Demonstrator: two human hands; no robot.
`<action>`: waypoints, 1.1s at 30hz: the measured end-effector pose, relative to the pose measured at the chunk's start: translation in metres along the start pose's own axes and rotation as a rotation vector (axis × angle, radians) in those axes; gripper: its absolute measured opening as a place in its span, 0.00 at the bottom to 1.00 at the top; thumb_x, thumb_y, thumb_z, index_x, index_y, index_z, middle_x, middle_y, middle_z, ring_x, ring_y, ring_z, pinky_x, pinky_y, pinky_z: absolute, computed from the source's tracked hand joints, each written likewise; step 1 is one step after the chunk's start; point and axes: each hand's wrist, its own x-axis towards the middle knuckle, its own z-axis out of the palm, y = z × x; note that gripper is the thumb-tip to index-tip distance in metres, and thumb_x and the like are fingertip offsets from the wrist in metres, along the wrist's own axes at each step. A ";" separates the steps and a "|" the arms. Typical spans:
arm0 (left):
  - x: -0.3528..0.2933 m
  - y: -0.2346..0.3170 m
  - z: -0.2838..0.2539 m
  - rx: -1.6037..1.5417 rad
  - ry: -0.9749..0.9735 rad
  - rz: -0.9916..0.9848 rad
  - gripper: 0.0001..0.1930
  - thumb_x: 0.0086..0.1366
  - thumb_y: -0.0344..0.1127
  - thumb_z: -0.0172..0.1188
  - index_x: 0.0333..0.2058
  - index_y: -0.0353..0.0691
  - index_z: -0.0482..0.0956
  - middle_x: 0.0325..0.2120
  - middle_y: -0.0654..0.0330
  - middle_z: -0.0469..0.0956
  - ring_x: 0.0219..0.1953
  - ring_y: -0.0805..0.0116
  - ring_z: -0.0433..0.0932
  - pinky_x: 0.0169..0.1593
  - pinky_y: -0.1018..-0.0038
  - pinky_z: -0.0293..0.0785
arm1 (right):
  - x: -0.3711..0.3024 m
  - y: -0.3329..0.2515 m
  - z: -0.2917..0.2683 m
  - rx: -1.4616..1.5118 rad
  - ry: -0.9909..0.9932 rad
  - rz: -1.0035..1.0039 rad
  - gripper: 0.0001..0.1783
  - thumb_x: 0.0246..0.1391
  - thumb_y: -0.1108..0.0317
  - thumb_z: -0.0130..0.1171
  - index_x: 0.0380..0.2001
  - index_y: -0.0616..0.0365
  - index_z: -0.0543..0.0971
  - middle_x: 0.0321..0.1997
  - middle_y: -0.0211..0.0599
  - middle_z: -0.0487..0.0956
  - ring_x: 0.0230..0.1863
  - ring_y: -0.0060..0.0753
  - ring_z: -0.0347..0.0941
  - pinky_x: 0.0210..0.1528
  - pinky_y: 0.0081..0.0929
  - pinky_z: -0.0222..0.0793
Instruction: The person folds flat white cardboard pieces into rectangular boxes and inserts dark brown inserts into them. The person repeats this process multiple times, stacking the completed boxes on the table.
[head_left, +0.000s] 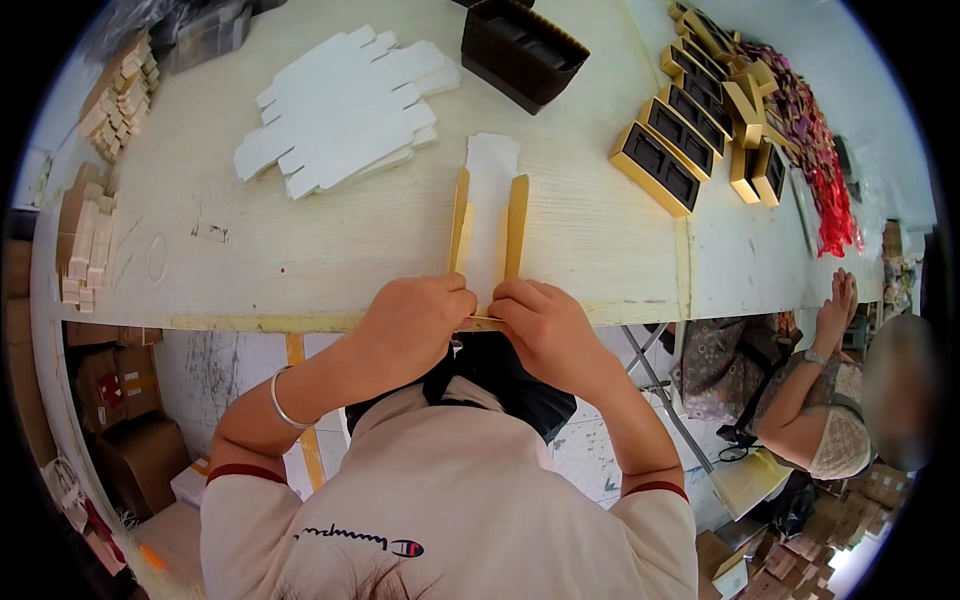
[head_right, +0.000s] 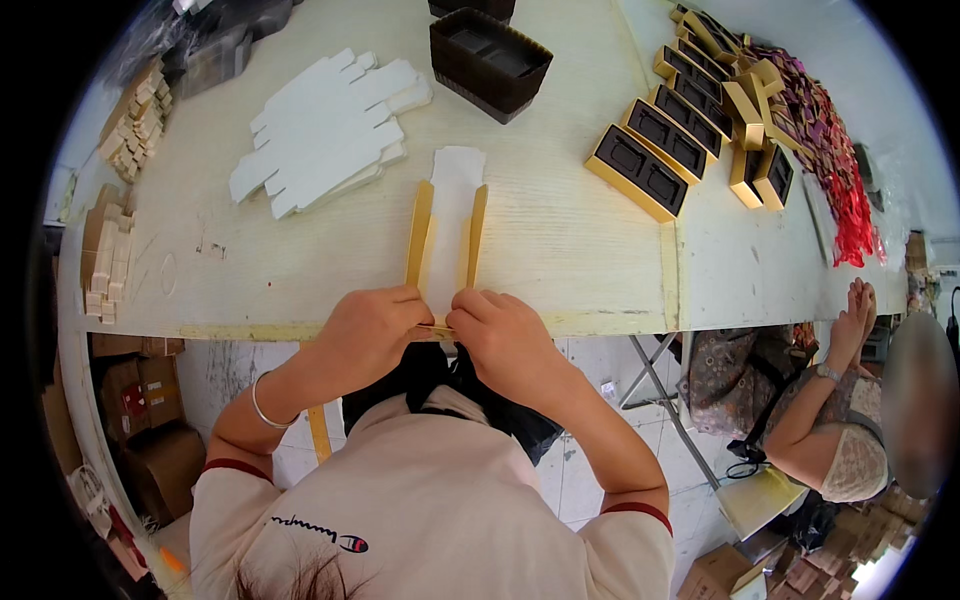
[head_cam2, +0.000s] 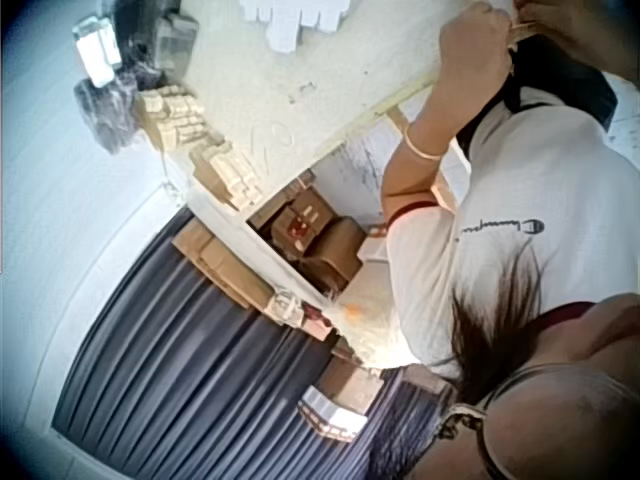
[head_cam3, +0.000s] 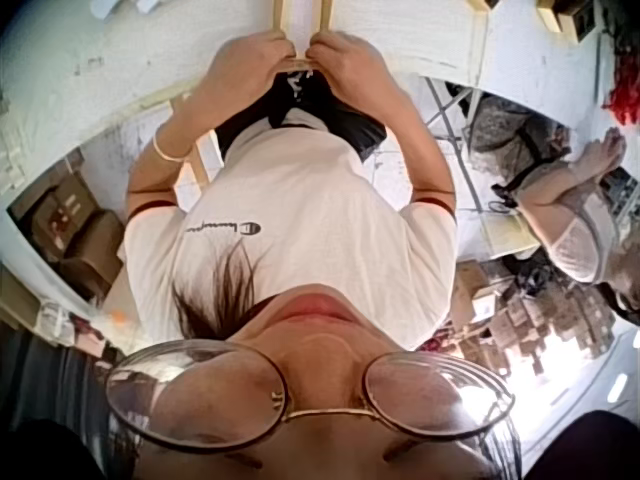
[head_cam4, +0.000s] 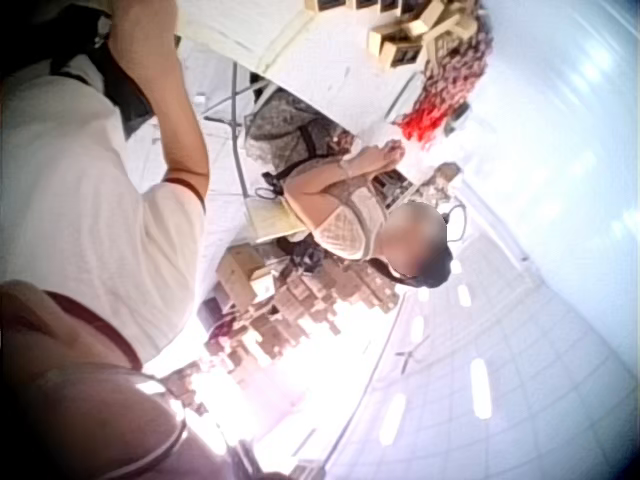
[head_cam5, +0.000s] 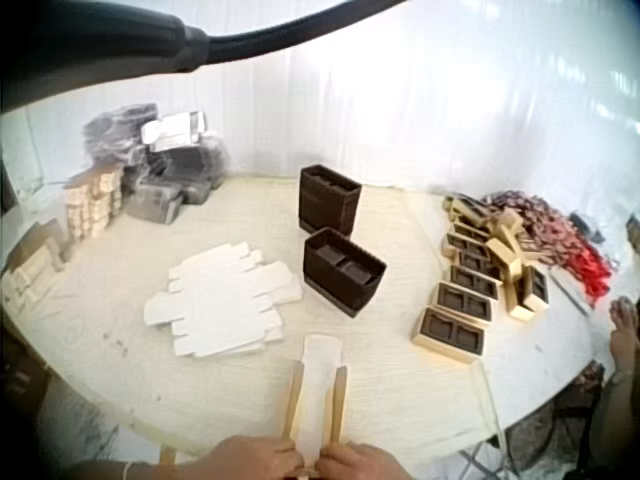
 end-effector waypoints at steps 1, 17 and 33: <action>0.001 0.001 -0.002 -0.001 -0.016 0.000 0.03 0.53 0.24 0.59 0.24 0.35 0.74 0.24 0.56 0.72 0.32 0.55 0.75 0.32 0.64 0.71 | 0.000 0.001 0.001 0.003 -0.031 0.018 0.08 0.44 0.76 0.60 0.31 0.60 0.75 0.35 0.37 0.72 0.34 0.43 0.71 0.35 0.35 0.68; 0.006 -0.013 -0.023 0.555 0.208 0.245 0.18 0.47 0.47 0.69 0.34 0.44 0.79 0.44 0.63 0.73 0.46 0.58 0.69 0.54 0.51 0.61 | -0.001 -0.008 0.012 -0.214 0.100 -0.059 0.07 0.36 0.75 0.61 0.21 0.56 0.73 0.21 0.33 0.68 0.25 0.36 0.66 0.27 0.32 0.61; -0.001 -0.048 -0.015 -0.082 0.039 0.291 0.14 0.46 0.31 0.70 0.31 0.42 0.76 0.37 0.61 0.74 0.39 0.60 0.73 0.39 0.69 0.71 | 0.012 0.013 -0.005 -0.023 -0.044 -0.117 0.12 0.42 0.69 0.66 0.31 0.54 0.75 0.32 0.37 0.68 0.35 0.40 0.66 0.37 0.33 0.62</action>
